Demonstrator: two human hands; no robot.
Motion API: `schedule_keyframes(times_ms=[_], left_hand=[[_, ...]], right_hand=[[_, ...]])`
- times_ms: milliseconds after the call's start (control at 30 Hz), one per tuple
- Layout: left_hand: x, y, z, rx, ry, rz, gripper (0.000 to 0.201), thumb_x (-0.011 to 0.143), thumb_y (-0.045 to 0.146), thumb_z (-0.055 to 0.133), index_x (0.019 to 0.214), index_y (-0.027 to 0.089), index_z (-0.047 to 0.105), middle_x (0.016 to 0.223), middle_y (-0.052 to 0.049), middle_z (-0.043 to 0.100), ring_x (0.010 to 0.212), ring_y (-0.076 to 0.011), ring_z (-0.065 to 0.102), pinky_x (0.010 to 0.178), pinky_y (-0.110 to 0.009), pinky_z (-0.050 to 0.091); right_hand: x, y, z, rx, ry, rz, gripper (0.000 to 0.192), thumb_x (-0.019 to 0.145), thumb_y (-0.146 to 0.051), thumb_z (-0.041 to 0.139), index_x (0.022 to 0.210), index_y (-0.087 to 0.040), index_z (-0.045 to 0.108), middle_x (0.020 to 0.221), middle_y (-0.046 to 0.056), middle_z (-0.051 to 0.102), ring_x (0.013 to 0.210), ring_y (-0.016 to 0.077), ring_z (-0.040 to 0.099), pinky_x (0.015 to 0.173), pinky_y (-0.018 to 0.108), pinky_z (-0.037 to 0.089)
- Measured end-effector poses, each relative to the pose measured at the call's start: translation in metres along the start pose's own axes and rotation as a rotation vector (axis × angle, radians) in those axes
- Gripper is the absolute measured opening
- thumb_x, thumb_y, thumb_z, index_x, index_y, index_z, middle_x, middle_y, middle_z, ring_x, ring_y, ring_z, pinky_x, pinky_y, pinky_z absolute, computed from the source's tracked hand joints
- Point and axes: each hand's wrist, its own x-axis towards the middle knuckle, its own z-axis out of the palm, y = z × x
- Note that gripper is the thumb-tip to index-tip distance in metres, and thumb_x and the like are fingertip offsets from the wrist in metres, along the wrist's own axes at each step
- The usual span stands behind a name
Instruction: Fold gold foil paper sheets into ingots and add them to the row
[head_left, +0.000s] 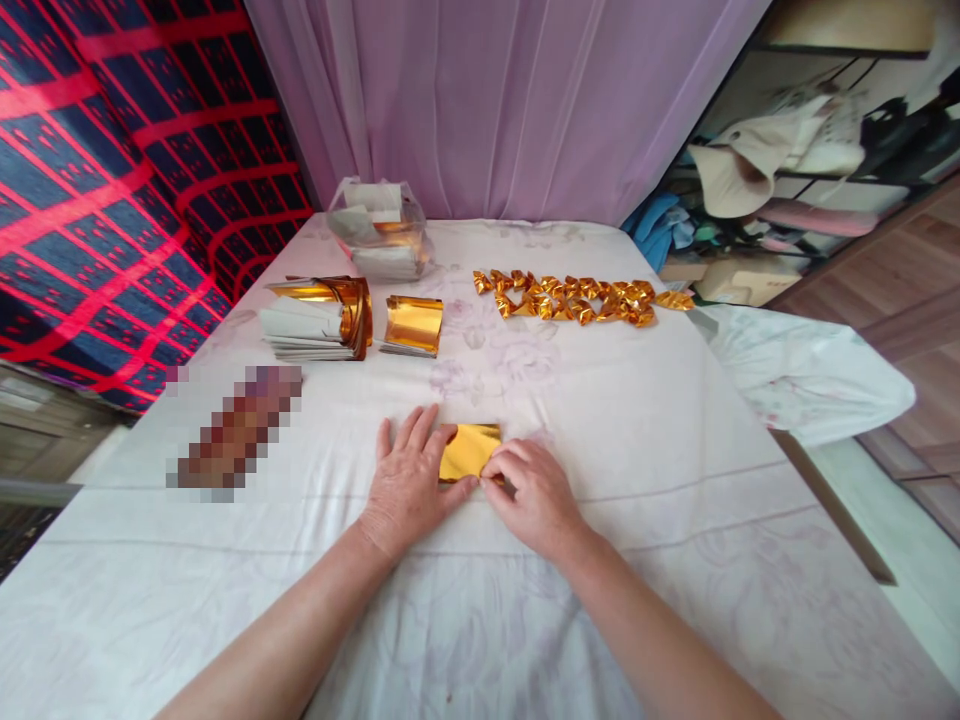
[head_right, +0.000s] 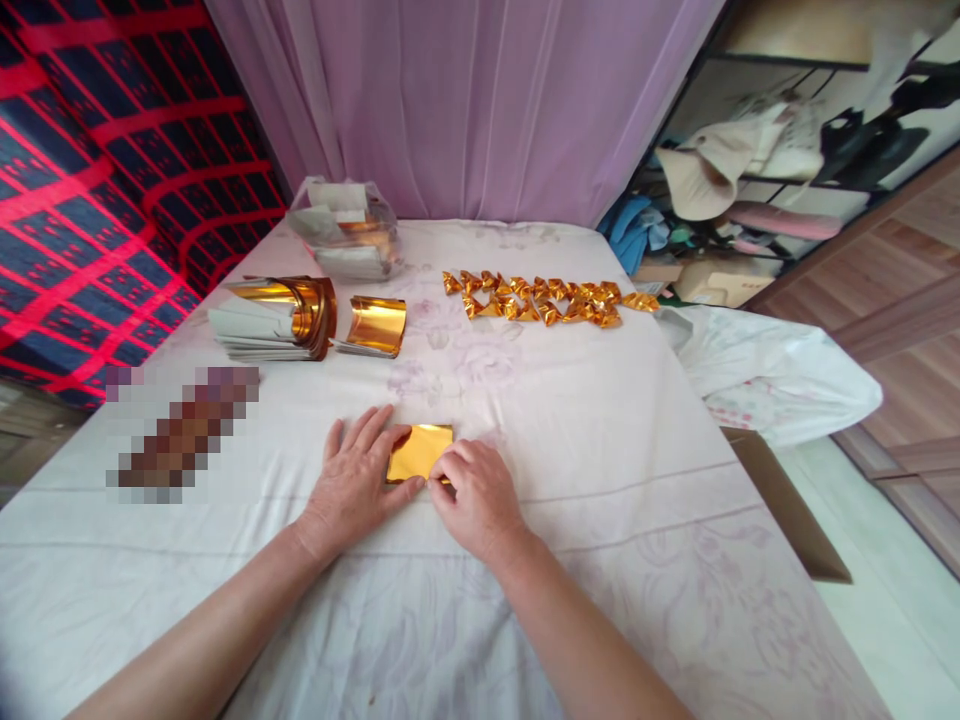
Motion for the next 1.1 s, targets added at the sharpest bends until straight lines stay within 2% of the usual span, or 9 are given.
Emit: schedule_keyframes(times_ms=[300, 467, 667, 1100], left_hand=[[0.001, -0.004, -0.007, -0.070, -0.065, 0.001, 0.049, 0.082, 0.041, 0.063, 0.126, 0.024, 0.054, 0.151, -0.014, 0.042, 0.141, -0.0350, 0.033, 0.114, -0.063, 0.017], [0.001, -0.011, -0.008, -0.086, -0.126, 0.014, 0.051, 0.084, 0.038, 0.061, 0.133, 0.025, 0.051, 0.154, -0.013, 0.038, 0.143, -0.0335, 0.029, 0.115, -0.062, 0.015], [0.000, -0.017, -0.008, -0.105, -0.135, 0.040, 0.052, 0.085, 0.036, 0.060, 0.135, 0.027, 0.050, 0.155, -0.009, 0.036, 0.144, -0.0322, 0.028, 0.117, -0.060, 0.015], [0.002, -0.036, -0.014, -0.142, -0.269, 0.111, 0.058, 0.087, 0.028, 0.056, 0.143, 0.032, 0.044, 0.161, -0.005, 0.025, 0.147, -0.0288, 0.021, 0.118, -0.056, 0.014]], right_hand=[[0.000, -0.001, -0.002, 0.008, -0.009, 0.012, 0.013, 0.079, -0.010, 0.059, 0.073, -0.021, 0.059, 0.079, 0.003, 0.064, 0.077, 0.0185, 0.057, 0.073, 0.031, 0.041], [0.000, -0.001, -0.001, 0.019, 0.002, 0.015, 0.013, 0.080, -0.011, 0.059, 0.073, -0.021, 0.060, 0.081, 0.003, 0.064, 0.078, 0.0191, 0.058, 0.074, 0.032, 0.042], [-0.001, -0.001, -0.003, 0.024, 0.006, 0.010, 0.012, 0.081, -0.012, 0.059, 0.074, -0.021, 0.060, 0.082, 0.003, 0.065, 0.079, 0.0183, 0.058, 0.074, 0.032, 0.042], [-0.001, -0.001, -0.004, 0.046, 0.002, 0.010, 0.012, 0.083, -0.014, 0.057, 0.074, -0.022, 0.060, 0.081, 0.003, 0.064, 0.079, 0.0182, 0.058, 0.075, 0.032, 0.042]])
